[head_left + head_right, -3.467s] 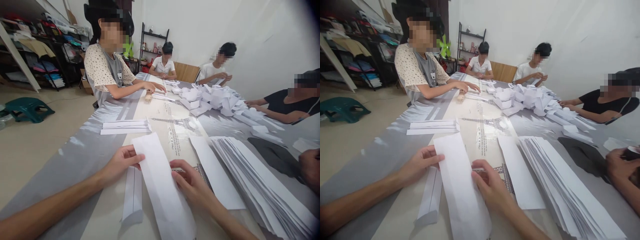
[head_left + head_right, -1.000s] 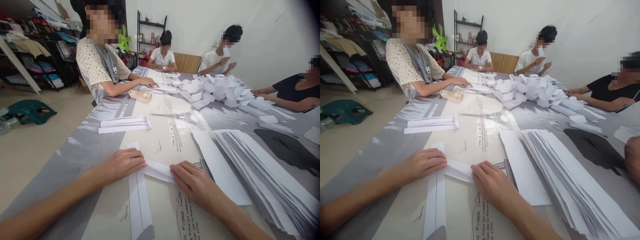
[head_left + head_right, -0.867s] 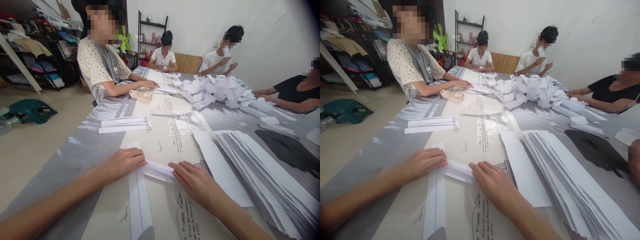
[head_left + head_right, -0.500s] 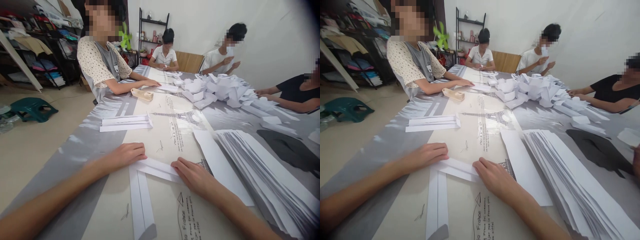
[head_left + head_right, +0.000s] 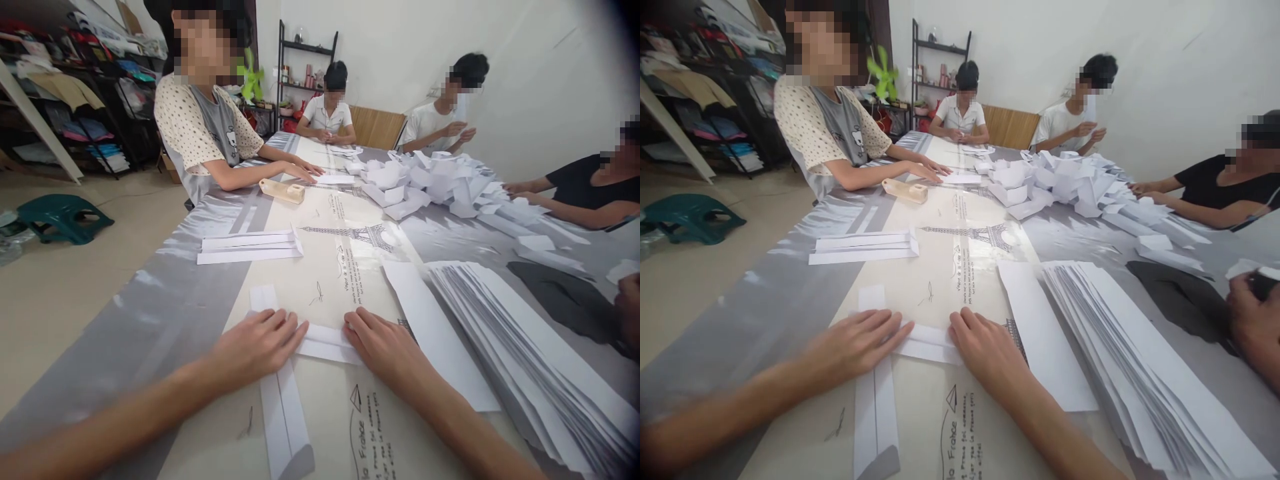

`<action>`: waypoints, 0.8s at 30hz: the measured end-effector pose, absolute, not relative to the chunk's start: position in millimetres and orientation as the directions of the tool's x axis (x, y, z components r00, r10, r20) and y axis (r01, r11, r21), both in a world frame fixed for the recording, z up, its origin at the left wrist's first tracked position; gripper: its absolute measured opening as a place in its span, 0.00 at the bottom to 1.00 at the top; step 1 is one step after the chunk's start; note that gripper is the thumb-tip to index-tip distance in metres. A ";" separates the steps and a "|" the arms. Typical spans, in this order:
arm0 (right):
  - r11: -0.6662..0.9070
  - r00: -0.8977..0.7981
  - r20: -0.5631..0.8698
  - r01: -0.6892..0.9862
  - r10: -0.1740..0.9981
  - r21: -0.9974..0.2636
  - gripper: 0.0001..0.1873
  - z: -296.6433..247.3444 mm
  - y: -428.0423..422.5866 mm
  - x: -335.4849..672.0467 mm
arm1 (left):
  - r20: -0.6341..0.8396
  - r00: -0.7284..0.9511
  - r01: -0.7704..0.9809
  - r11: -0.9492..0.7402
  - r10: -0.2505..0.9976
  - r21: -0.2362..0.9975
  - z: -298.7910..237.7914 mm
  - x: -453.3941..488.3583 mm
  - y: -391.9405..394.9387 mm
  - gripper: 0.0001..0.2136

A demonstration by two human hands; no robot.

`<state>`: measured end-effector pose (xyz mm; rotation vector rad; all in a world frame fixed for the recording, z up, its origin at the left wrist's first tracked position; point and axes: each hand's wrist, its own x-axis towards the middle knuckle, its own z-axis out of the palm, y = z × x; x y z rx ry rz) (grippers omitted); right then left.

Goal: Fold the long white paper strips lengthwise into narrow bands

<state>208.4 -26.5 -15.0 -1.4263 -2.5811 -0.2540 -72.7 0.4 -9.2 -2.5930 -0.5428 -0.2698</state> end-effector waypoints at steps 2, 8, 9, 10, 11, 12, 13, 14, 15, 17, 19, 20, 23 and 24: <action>0.515 -0.517 0.232 0.854 0.824 0.073 0.12 -13.9 -31.4 208.5 | 0.253 0.878 0.478 -0.774 0.407 -0.415 -13.6 -68.9 -13.1 0.20; 0.551 -0.555 0.221 0.830 0.802 0.084 0.15 -14.6 -58.8 198.8 | 0.329 0.850 0.521 -0.748 0.411 -0.412 -17.6 -65.5 -18.9 0.19; 0.559 -0.562 0.219 0.825 0.797 0.082 0.18 -15.1 -63.3 195.8 | 0.350 0.840 0.534 -0.740 0.414 -0.408 -17.8 -65.5 -16.4 0.18; 0.570 -0.571 0.211 0.818 0.793 0.075 0.21 -15.2 -67.0 192.9 | 0.359 0.833 0.545 -0.737 0.422 -0.399 -18.4 -65.8 -13.7 0.18; 0.582 -0.581 0.202 0.811 0.789 0.057 0.24 -14.6 -69.7 190.5 | 0.359 0.827 0.554 -0.740 0.433 -0.383 -19.4 -66.5 -11.0 0.19; 0.592 -0.585 0.192 0.806 0.788 0.029 0.25 -13.1 -71.4 188.6 | 0.350 0.822 0.560 -0.746 0.449 -0.359 -20.9 -67.4 -8.5 0.19; 0.596 -0.584 0.183 0.803 0.791 -0.012 0.25 -10.9 -72.1 187.6 | 0.343 0.816 0.568 -0.755 0.465 -0.327 -22.8 -68.6 -6.2 0.20; 0.593 -0.575 0.180 0.803 0.798 -0.059 0.25 -8.1 -71.9 187.1 | 0.342 0.808 0.576 -0.764 0.480 -0.289 -24.7 -70.0 -4.2 0.21; 0.586 -0.563 0.184 0.804 0.805 -0.101 0.26 -5.2 -71.1 187.2 | 0.354 0.796 0.586 -0.771 0.492 -0.247 -26.4 -71.4 -2.6 0.21; 0.598 -0.565 0.212 0.788 0.797 -0.148 0.29 -1.0 -68.7 188.0 | 0.386 0.773 0.596 -0.785 0.503 -0.170 -28.7 -73.6 -0.3 0.20; 0.666 -0.625 0.251 0.734 0.740 -0.135 0.34 -1.7 -66.5 188.4 | 0.420 0.761 0.593 -0.793 0.495 -0.139 -28.9 -74.4 1.0 0.17; 0.706 -0.663 0.264 0.698 0.701 -0.120 0.36 -4.1 -65.9 188.2 | 0.436 0.758 0.591 -0.794 0.485 -0.144 -28.5 -74.2 1.4 0.15; 0.760 -0.719 0.263 0.642 0.643 -0.100 0.37 -16.0 -66.3 187.4 | 0.463 0.745 0.614 -0.764 0.480 -0.196 -28.0 -72.1 2.4 0.11; 0.759 -0.720 0.257 0.644 0.645 -0.101 0.36 -19.7 -67.0 187.4 | 0.469 0.737 0.629 -0.748 0.487 -0.212 -28.8 -71.4 2.9 0.10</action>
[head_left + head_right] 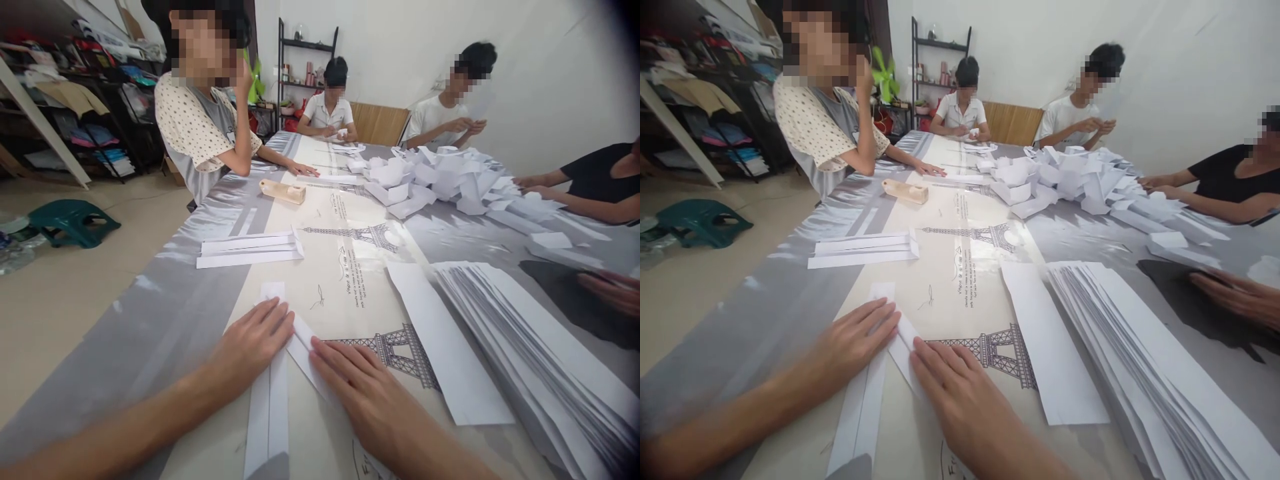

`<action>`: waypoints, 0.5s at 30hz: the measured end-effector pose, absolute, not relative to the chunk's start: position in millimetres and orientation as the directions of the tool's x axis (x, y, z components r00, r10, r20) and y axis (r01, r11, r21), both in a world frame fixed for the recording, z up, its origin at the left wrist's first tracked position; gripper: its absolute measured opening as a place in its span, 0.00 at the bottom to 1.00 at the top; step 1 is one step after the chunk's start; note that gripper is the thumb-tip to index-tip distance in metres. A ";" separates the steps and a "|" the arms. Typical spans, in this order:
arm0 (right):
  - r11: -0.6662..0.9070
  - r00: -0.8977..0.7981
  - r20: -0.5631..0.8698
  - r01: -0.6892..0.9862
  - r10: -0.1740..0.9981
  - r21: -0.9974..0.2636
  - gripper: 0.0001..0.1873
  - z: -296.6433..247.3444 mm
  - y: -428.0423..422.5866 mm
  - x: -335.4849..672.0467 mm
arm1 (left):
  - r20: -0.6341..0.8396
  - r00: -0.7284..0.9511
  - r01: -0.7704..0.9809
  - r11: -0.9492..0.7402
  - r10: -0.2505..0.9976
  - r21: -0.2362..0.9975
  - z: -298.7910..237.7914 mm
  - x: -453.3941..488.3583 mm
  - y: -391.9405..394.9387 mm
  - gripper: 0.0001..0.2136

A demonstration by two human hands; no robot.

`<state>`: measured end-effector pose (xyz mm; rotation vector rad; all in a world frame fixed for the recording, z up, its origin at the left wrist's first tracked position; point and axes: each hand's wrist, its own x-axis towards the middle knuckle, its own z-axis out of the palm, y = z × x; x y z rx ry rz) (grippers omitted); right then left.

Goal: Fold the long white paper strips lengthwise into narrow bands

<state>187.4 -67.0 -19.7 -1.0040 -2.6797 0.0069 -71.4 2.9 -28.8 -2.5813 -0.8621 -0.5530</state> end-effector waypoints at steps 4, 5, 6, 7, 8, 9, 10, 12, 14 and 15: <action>0.754 -0.717 0.252 0.651 0.650 -0.091 0.36 -25.8 -70.3 188.4 | 0.474 0.710 0.673 -0.701 0.521 -0.237 -36.6 -70.5 5.0 0.14; 0.755 -0.720 0.250 0.651 0.648 -0.081 0.37 -25.3 -70.9 188.5 | 0.477 0.706 0.679 -0.693 0.524 -0.243 -39.0 -70.6 5.3 0.15; 0.756 -0.723 0.247 0.651 0.645 -0.070 0.38 -24.4 -71.5 188.4 | 0.479 0.702 0.685 -0.684 0.528 -0.250 -41.4 -70.6 5.6 0.16; 0.757 -0.726 0.244 0.651 0.643 -0.060 0.39 -23.4 -72.0 188.1 | 0.482 0.699 0.690 -0.675 0.529 -0.260 -43.7 -70.6 5.7 0.17; 0.758 -0.728 0.241 0.650 0.642 -0.053 0.39 -22.5 -72.3 187.7 | 0.489 0.696 0.694 -0.667 0.526 -0.271 -45.6 -70.4 5.8 0.18; 0.760 -0.730 0.242 0.648 0.639 -0.049 0.39 -21.9 -72.5 187.2 | 0.497 0.692 0.698 -0.660 0.523 -0.277 -47.2 -70.2 5.8 0.18; 0.761 -0.732 0.245 0.647 0.636 -0.045 0.39 -21.5 -72.5 186.7 | 0.504 0.688 0.702 -0.655 0.522 -0.280 -48.5 -69.9 5.8 0.18; 0.762 -0.731 0.256 0.646 0.633 -0.040 0.38 -21.8 -72.4 185.8 | 0.509 0.680 0.710 -0.647 0.527 -0.278 -49.7 -69.4 5.7 0.18; 0.764 -0.731 0.269 0.644 0.627 -0.034 0.38 -23.0 -72.3 185.8 | 0.504 0.676 0.717 -0.640 0.538 -0.277 -49.1 -69.2 5.4 0.19; 0.762 -0.728 0.270 0.647 0.630 -0.032 0.39 -23.8 -72.3 186.2 | 0.499 0.673 0.720 -0.636 0.546 -0.277 -48.4 -69.2 5.1 0.19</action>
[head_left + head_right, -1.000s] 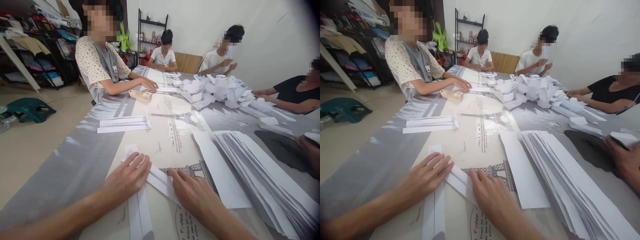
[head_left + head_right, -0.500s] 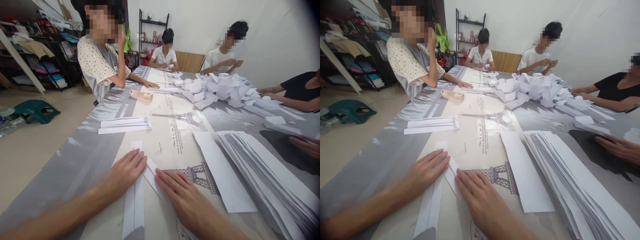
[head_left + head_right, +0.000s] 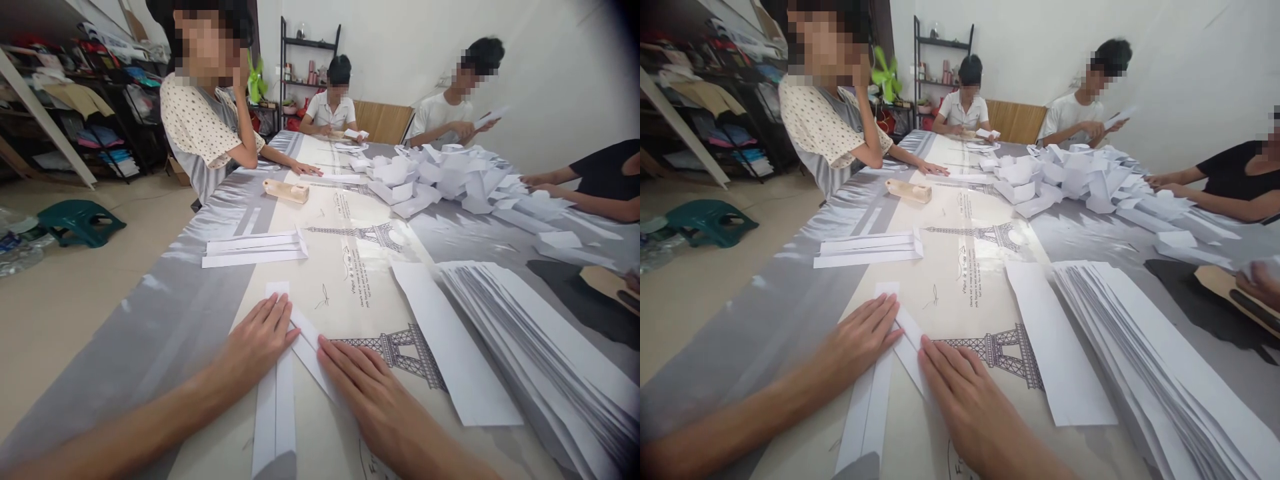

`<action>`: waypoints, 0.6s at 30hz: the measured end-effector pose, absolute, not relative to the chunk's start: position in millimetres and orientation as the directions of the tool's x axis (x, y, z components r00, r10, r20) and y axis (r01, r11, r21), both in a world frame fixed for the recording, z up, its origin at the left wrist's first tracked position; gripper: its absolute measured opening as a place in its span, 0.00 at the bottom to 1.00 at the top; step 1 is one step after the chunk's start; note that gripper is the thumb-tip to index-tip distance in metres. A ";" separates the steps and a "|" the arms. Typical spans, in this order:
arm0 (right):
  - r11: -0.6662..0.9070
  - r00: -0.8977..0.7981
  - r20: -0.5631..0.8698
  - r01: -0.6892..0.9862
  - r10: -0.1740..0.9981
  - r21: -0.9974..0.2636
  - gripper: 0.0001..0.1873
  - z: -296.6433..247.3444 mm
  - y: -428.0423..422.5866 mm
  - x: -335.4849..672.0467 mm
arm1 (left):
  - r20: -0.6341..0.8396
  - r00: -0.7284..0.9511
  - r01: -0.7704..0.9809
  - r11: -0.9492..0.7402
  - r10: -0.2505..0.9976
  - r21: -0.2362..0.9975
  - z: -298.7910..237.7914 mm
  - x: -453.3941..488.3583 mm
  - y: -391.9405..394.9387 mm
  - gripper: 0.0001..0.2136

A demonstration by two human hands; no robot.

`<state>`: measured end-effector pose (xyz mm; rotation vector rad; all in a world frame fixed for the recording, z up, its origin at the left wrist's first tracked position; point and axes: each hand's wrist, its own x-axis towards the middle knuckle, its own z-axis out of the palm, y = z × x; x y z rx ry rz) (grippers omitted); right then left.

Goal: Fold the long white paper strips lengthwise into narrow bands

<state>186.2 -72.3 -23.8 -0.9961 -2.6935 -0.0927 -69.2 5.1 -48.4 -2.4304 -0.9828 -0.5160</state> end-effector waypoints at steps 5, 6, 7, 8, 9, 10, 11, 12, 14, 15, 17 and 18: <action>0.754 -0.722 0.237 0.653 0.650 -0.078 0.42 -27.6 -72.6 189.8 | 0.467 0.653 0.736 -0.644 0.596 -0.209 -42.8 -70.0 4.3 0.25; 0.747 -0.714 0.233 0.658 0.660 -0.099 0.42 -28.0 -72.1 189.4 | 0.459 0.646 0.740 -0.648 0.610 -0.179 -41.9 -70.3 5.2 0.26; 0.733 -0.699 0.231 0.670 0.677 -0.122 0.42 -28.0 -71.2 188.0 | 0.448 0.637 0.744 -0.652 0.628 -0.144 -41.1 -70.7 6.8 0.27; 0.715 -0.679 0.231 0.684 0.697 -0.147 0.42 -27.7 -69.9 185.5 | 0.437 0.624 0.750 -0.653 0.648 -0.104 -40.4 -71.0 9.2 0.28; 0.697 -0.660 0.230 0.695 0.715 -0.177 0.40 -27.0 -68.2 181.9 | 0.422 0.610 0.756 -0.651 0.670 -0.060 -39.7 -71.2 12.2 0.29; 0.679 -0.640 0.227 0.704 0.734 -0.210 0.39 -26.0 -66.1 177.5 | 0.404 0.597 0.762 -0.648 0.693 -0.015 -39.0 -71.3 15.6 0.30; 0.664 -0.624 0.227 0.706 0.748 -0.246 0.37 -24.8 -63.8 172.7 | 0.387 0.581 0.770 -0.638 0.716 0.025 -38.4 -71.2 19.2 0.31; 0.648 -0.610 0.221 0.705 0.761 -0.288 0.36 -23.4 -61.2 168.2 | 0.362 0.569 0.778 -0.626 0.738 0.056 -37.8 -70.9 22.7 0.32; 0.614 -0.577 0.220 0.694 0.787 -0.376 0.32 -20.6 -56.1 162.4 | 0.317 0.549 0.791 -0.604 0.773 0.101 -37.1 -70.0 28.2 0.36; 0.603 -0.565 0.226 0.680 0.793 -0.417 0.30 -19.4 -53.8 162.1 | 0.299 0.544 0.794 -0.596 0.784 0.117 -37.1 -69.5 29.9 0.37; 0.609 -0.564 0.254 0.632 0.785 -0.480 0.24 -17.4 -50.2 167.0 | 0.276 0.540 0.797 -0.589 0.795 0.138 -37.6 -69.0 31.4 0.38; 0.625 -0.578 0.270 0.601 0.770 -0.497 0.21 -16.5 -49.1 171.8 | 0.268 0.541 0.797 -0.588 0.797 0.140 -37.9 -69.0 31.4 0.38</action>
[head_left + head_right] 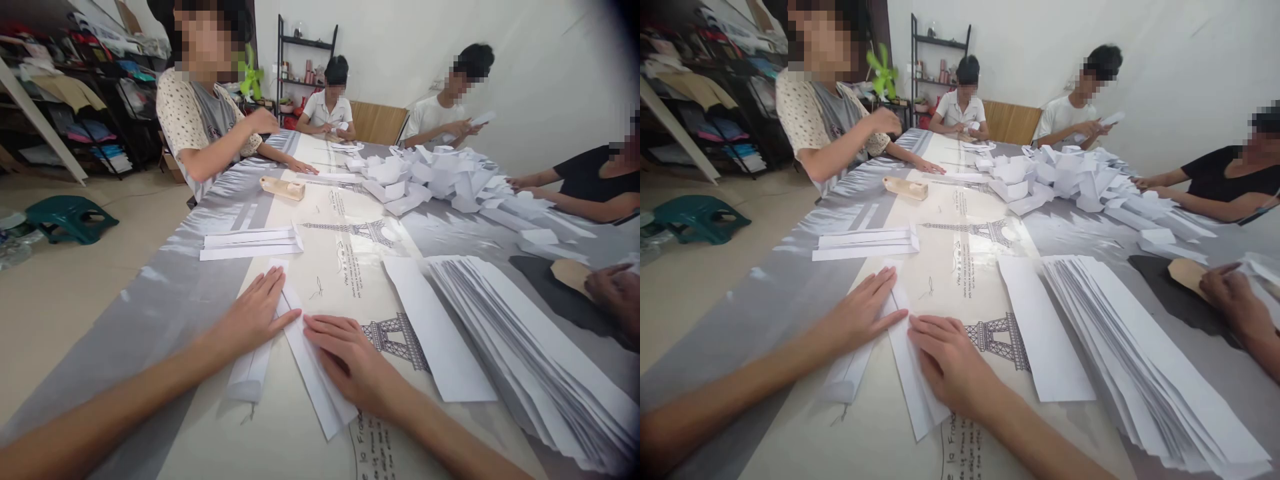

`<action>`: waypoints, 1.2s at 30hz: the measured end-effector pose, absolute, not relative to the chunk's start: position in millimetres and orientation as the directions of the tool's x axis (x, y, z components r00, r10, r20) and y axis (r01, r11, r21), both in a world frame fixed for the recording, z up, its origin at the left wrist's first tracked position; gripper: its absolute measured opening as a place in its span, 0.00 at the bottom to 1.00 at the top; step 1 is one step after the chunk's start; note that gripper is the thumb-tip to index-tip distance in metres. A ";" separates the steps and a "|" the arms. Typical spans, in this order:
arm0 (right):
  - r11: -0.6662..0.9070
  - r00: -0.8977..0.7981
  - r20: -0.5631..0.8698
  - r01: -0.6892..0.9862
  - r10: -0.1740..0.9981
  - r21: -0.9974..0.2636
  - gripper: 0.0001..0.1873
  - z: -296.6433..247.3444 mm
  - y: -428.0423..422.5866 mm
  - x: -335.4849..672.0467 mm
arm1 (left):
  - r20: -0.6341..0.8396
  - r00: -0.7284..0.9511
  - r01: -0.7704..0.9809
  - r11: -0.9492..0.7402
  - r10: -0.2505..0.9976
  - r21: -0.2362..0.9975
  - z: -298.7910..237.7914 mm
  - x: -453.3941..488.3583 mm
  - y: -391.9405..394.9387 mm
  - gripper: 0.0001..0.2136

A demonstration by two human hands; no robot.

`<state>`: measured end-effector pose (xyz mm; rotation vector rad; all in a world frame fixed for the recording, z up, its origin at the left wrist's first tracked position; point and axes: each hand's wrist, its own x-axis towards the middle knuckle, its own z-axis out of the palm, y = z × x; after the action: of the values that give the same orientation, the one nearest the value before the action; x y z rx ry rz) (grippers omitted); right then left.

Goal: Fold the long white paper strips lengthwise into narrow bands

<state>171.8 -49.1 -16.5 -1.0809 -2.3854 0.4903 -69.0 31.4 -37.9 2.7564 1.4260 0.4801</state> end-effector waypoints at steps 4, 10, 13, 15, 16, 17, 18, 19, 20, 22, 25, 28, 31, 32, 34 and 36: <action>0.703 -0.659 0.298 0.516 0.691 -0.489 0.14 -14.0 -49.1 193.7 | 0.247 0.550 0.799 -0.588 0.798 0.122 -36.6 -69.3 29.5 0.37; 0.726 -0.706 0.264 0.501 0.658 -0.471 0.13 -13.3 -52.4 203.9 | 0.240 0.571 0.795 -0.602 0.785 0.080 -27.8 -67.0 25.8 0.32; 0.730 -0.710 0.261 0.503 0.654 -0.462 0.15 -14.2 -52.3 204.8 | 0.225 0.571 0.800 -0.596 0.790 0.064 -25.9 -66.7 25.7 0.33; 0.721 -0.710 0.247 0.503 0.659 -0.476 0.15 -14.3 -51.8 205.6 | 0.206 0.566 0.808 -0.587 0.798 0.055 -25.7 -66.7 26.0 0.34; 0.713 -0.707 0.242 0.501 0.664 -0.491 0.15 -13.9 -51.5 205.8 | 0.195 0.563 0.812 -0.582 0.803 0.052 -25.6 -66.5 26.0 0.34; 0.699 -0.699 0.237 0.502 0.675 -0.510 0.15 -13.3 -51.2 205.7 | 0.187 0.558 0.816 -0.575 0.808 0.049 -25.7 -66.1 25.8 0.35; 0.682 -0.685 0.236 0.504 0.689 -0.530 0.14 -12.4 -51.0 205.2 | 0.180 0.551 0.822 -0.567 0.814 0.049 -25.7 -65.3 25.4 0.36; 0.665 -0.668 0.236 0.508 0.706 -0.548 0.13 -11.3 -50.9 204.4 | 0.175 0.543 0.828 -0.558 0.821 0.050 -25.7 -64.2 24.8 0.37; 0.649 -0.651 0.237 0.514 0.721 -0.561 0.13 -10.1 -51.1 203.3 | 0.170 0.534 0.834 -0.549 0.828 0.055 -25.7 -62.8 24.0 0.38; 0.630 -0.624 0.241 0.532 0.743 -0.566 0.12 -7.5 -52.2 200.3 | 0.161 0.515 0.846 -0.530 0.842 0.068 -25.7 -59.5 22.1 0.41; 0.609 -0.607 0.225 0.555 0.762 -0.566 0.13 -3.8 -56.8 195.5 | 0.146 0.494 0.857 -0.508 0.857 0.082 -25.7 -55.3 19.7 0.44; 0.451 -0.512 0.108 0.614 0.852 -0.647 0.11 0.6 -64.1 190.9 | 0.146 0.488 0.861 -0.502 0.861 0.083 -26.1 -53.8 19.7 0.44; 0.214 -0.355 -0.057 0.675 0.933 -0.706 0.08 5.2 -70.8 186.2 | 0.154 0.488 0.862 -0.502 0.859 0.072 -26.9 -54.4 21.5 0.44; 0.157 -0.317 -0.094 0.678 0.944 -0.718 0.06 6.2 -72.4 184.7 | 0.160 0.489 0.861 -0.504 0.858 0.068 -27.0 -54.5 22.0 0.44; 0.076 -0.269 -0.141 0.661 0.953 -0.746 0.02 7.0 -74.4 182.3 | 0.197 0.492 0.858 -0.511 0.848 0.058 -27.1 -54.3 21.9 0.44; 0.021 -0.246 -0.177 0.637 0.953 -0.771 0.04 6.3 -74.8 181.0 | 0.261 0.504 0.847 -0.530 0.823 0.036 -27.1 -53.1 19.7 0.42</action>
<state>181.0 -74.8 6.3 -1.6188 -1.9140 1.0927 -53.1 19.7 -27.1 2.8066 1.5639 0.4013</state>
